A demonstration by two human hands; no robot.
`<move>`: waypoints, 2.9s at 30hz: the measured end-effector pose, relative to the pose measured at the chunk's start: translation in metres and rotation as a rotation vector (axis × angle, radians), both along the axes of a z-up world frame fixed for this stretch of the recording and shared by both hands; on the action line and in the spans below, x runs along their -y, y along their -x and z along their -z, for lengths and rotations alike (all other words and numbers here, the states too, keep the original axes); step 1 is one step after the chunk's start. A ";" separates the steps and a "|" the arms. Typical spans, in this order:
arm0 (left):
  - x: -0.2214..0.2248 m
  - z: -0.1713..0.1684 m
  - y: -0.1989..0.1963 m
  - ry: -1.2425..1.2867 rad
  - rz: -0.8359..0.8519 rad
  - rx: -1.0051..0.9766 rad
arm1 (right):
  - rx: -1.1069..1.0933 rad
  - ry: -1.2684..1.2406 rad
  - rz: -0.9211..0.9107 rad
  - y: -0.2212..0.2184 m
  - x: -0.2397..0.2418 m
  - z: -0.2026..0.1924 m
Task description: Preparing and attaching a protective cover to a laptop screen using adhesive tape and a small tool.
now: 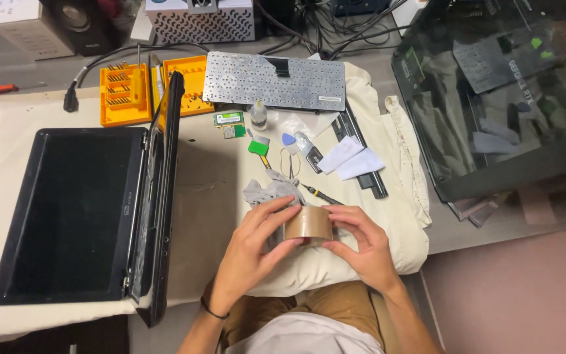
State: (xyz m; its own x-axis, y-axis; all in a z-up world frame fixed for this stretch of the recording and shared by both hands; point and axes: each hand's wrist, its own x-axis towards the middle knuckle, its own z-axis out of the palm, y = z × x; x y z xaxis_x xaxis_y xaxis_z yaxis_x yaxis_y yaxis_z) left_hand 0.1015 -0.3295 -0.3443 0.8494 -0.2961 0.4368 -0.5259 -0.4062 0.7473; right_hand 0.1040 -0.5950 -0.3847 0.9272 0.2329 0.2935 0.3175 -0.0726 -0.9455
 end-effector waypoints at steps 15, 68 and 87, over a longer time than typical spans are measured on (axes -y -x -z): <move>0.022 -0.034 -0.020 -0.318 0.008 0.906 | 0.285 0.230 0.244 0.017 -0.003 -0.016; 0.005 0.018 0.044 -0.360 -0.543 0.429 | -0.085 -0.042 0.076 0.024 -0.076 0.050; 0.002 -0.004 0.032 -0.203 -0.297 0.268 | -0.018 0.180 -0.090 0.021 -0.052 0.039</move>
